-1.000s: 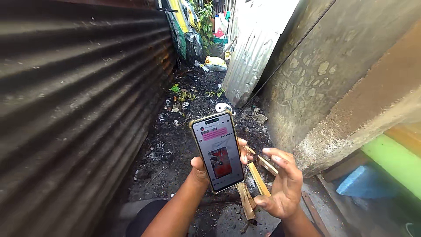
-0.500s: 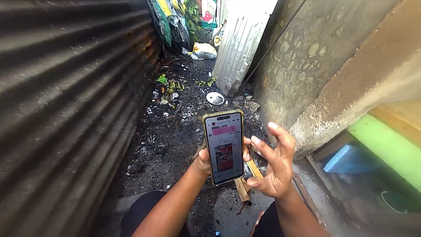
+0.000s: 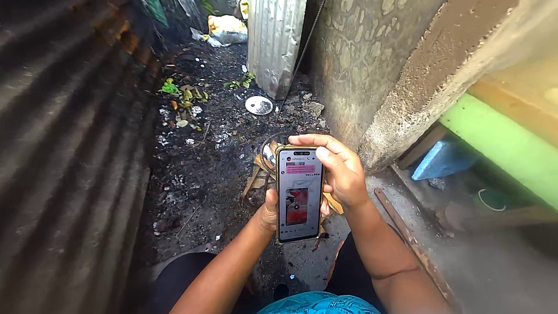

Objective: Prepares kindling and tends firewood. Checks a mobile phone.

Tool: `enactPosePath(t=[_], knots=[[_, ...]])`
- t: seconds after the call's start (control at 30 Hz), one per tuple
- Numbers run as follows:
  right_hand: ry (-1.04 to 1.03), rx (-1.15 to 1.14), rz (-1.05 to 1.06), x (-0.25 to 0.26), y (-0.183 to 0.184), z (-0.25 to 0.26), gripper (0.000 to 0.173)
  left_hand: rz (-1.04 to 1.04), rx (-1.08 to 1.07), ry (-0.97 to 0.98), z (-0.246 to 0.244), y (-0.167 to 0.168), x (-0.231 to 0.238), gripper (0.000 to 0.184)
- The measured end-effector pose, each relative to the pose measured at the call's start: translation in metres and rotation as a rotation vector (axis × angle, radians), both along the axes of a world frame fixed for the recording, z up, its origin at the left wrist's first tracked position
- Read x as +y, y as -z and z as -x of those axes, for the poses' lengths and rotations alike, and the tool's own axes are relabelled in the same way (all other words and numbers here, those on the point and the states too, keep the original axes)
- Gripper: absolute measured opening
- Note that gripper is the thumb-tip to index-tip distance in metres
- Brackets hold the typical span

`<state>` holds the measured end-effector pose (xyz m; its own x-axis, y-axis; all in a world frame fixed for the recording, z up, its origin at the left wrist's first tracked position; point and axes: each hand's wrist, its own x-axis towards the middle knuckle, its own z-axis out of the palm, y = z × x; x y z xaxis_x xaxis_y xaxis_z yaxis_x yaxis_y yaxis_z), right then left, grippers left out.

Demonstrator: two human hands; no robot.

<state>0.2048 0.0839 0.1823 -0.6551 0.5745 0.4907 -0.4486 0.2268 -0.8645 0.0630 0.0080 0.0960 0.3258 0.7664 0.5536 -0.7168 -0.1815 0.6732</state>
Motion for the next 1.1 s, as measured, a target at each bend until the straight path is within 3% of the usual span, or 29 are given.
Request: enactPosePath(t=[0.2,0.47,0.8,1.1], knots=[[0.008,-0.015,0.04,0.0,0.0,-0.003,0.033,-0.003,0.003,-0.026,-0.003,-0.006,-0.002,0.08],[0.043,-0.011,-0.039,-0.001,0.001,-0.004,0.032,0.022,0.019,0.017,-0.002,0.005,-0.001,0.086],[0.039,0.0,-0.027,-0.003,0.001,-0.002,0.036,0.005,0.007,-0.004,-0.003,-0.004,-0.007,0.081],[0.026,-0.019,0.013,-0.005,0.002,-0.005,0.044,0.069,0.007,0.059,0.0,0.004,-0.005,0.087]])
